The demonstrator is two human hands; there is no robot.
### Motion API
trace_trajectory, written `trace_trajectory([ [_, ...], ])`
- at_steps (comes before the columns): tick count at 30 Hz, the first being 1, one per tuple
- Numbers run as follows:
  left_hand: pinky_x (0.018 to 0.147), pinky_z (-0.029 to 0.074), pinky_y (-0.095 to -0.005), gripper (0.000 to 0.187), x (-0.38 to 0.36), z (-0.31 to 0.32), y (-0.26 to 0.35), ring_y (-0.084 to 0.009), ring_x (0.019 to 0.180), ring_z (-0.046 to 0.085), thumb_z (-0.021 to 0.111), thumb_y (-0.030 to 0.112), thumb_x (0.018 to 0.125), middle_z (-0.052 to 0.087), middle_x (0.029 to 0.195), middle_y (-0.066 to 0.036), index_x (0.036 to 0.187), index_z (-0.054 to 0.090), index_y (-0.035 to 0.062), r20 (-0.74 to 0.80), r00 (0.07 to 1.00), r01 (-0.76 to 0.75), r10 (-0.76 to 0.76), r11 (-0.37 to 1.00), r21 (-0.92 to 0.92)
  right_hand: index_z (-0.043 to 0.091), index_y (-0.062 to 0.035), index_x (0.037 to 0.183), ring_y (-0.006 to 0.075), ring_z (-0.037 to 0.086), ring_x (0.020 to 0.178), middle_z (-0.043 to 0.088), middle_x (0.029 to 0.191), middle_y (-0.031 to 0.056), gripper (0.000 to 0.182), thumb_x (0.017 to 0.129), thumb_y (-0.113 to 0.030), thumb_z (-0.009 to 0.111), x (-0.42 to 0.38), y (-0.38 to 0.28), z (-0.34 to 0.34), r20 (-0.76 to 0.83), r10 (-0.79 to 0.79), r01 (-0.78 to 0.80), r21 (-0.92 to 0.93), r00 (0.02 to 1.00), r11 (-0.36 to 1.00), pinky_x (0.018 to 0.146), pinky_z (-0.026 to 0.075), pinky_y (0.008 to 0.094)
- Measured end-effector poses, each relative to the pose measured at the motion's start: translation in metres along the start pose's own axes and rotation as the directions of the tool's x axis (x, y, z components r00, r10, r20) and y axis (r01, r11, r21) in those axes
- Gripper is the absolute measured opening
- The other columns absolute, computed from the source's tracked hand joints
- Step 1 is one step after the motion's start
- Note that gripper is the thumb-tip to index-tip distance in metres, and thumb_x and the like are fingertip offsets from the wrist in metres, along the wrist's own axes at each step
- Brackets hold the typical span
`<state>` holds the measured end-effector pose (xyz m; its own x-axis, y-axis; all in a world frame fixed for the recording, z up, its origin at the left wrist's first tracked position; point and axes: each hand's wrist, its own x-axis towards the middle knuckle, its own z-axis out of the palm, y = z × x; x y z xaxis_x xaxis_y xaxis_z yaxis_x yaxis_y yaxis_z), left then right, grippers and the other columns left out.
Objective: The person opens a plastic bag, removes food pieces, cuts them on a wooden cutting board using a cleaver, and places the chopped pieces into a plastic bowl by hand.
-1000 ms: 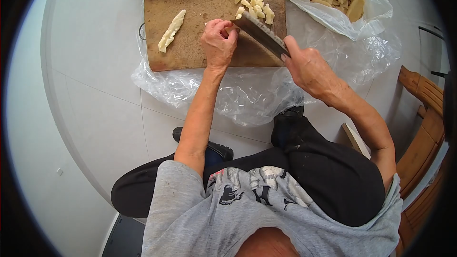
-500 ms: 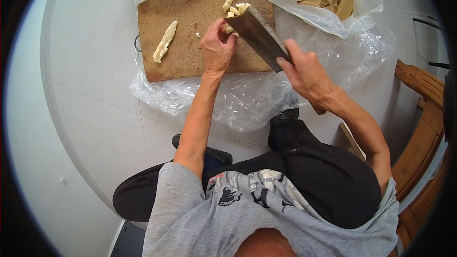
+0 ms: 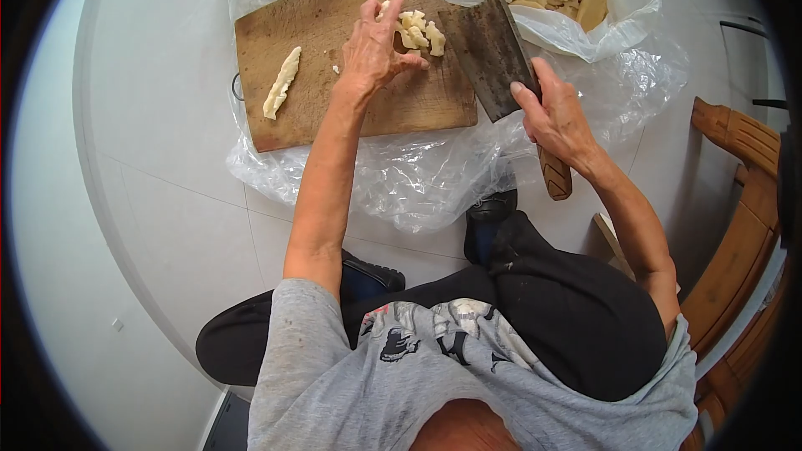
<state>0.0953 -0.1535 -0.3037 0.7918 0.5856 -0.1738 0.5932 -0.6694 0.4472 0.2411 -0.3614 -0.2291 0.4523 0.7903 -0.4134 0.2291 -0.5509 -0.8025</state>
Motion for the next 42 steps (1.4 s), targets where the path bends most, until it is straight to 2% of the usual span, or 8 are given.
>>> trace_trajectory([
  [4,0.09,0.047,-0.042,0.081,0.006,0.013,-0.008,-0.0342,0.11,0.05,0.083,0.037,0.055,0.04,0.125,-0.017,0.122,0.048,0.0079,-0.059,0.992,-0.116,0.11,0.987,-0.114,0.043,0.0017,0.086,0.0204,0.05,0.045,0.049,0.054,0.0123,0.017,0.087,-0.013,0.052,0.002,0.008,0.003,0.01,-0.063,0.063,0.008,0.998,0.998,0.046,0.04,0.0356],
  [12,0.089,0.044,-0.039,0.068,-0.034,0.023,0.013,-0.0339,0.106,0.05,0.079,0.024,0.063,0.044,0.119,-0.018,0.121,0.049,0.0076,-0.205,0.977,0.025,-0.065,0.981,-0.193,0.044,0.0012,0.091,0.0123,0.048,0.042,0.047,0.055,0.0043,0.017,0.089,-0.015,0.05,0.001,0.009,0.005,0.113,0.077,-0.1,0.208,0.991,0.973,0.04,0.039,0.0298],
  [19,0.078,0.05,-0.0363,0.069,-0.034,0.03,0.013,-0.0285,0.095,0.056,0.08,0.013,0.063,0.046,0.114,-0.018,0.121,0.044,0.0041,-0.296,0.94,0.063,-0.171,0.937,-0.343,0.045,0.0021,0.093,0.0105,0.047,0.041,0.045,0.058,0.0023,0.018,0.089,-0.015,0.05,0.008,0.008,0.018,0.178,0.025,-0.079,0.305,0.984,0.949,0.038,0.038,0.0278],
  [22,0.066,0.054,-0.0297,0.065,-0.035,0.02,0.01,-0.021,0.088,0.059,0.079,0.012,0.064,0.051,0.109,-0.014,0.118,0.045,0.0018,0.017,0.935,0.185,-0.353,0.449,-0.874,0.045,0.0019,0.092,0.0104,0.046,0.041,0.045,0.057,0.0023,0.018,0.09,-0.015,0.05,0.011,0.005,0.023,0.222,0.0,-0.076,0.33,0.975,0.941,0.038,0.038,0.028],
  [25,0.054,0.05,-0.022,0.064,-0.037,0.007,0.016,-0.0129,0.079,0.061,0.079,0.016,0.066,0.06,0.096,-0.007,0.118,0.044,0.0048,-0.05,0.915,0.149,-0.4,0.452,-0.879,0.044,0.0013,0.09,0.0106,0.046,0.041,0.045,0.055,0.0028,0.017,0.089,-0.015,0.05,0.01,-0.005,0.024,0.237,-0.034,-0.044,0.318,0.971,0.947,0.038,0.037,0.0284],
  [34,0.053,0.049,-0.0227,0.045,-0.031,0.004,-0.031,-0.0131,0.075,0.059,0.07,0.01,0.068,0.06,0.09,-0.009,0.108,0.049,0.0055,-0.148,0.888,0.144,-0.435,0.57,-0.809,0.043,0.0015,0.087,0.011,0.046,0.04,0.046,0.052,0.0033,0.017,0.089,-0.014,0.05,0.011,-0.006,0.028,0.167,-0.052,0.012,0.23,0.985,0.973,0.038,0.036,0.0289],
  [37,0.043,0.046,-0.0217,0.044,-0.037,-0.016,-0.029,-0.0105,0.063,0.056,0.07,0.007,0.071,0.06,0.091,-0.009,0.109,0.047,0.006,-0.031,0.859,0.217,-0.51,0.418,-0.882,0.043,0.0017,0.088,0.0109,0.046,0.04,0.046,0.052,0.0035,0.017,0.089,-0.014,0.05,0.011,-0.003,0.027,0.152,-0.022,-0.013,0.225,0.988,0.974,0.037,0.036,0.0289],
  [42,0.043,0.048,-0.0269,0.045,-0.005,-0.074,-0.042,-0.0151,0.063,0.058,0.066,0.005,0.071,0.061,0.089,-0.013,0.111,0.047,-0.0005,-0.155,0.907,-0.027,-0.392,0.314,-0.949,0.044,0.0016,0.087,0.0108,0.046,0.039,0.046,0.053,0.0034,0.018,0.089,-0.015,0.05,0.007,-0.006,0.022,0.141,0.02,-0.051,0.223,0.99,0.974,0.036,0.036,0.0289],
])
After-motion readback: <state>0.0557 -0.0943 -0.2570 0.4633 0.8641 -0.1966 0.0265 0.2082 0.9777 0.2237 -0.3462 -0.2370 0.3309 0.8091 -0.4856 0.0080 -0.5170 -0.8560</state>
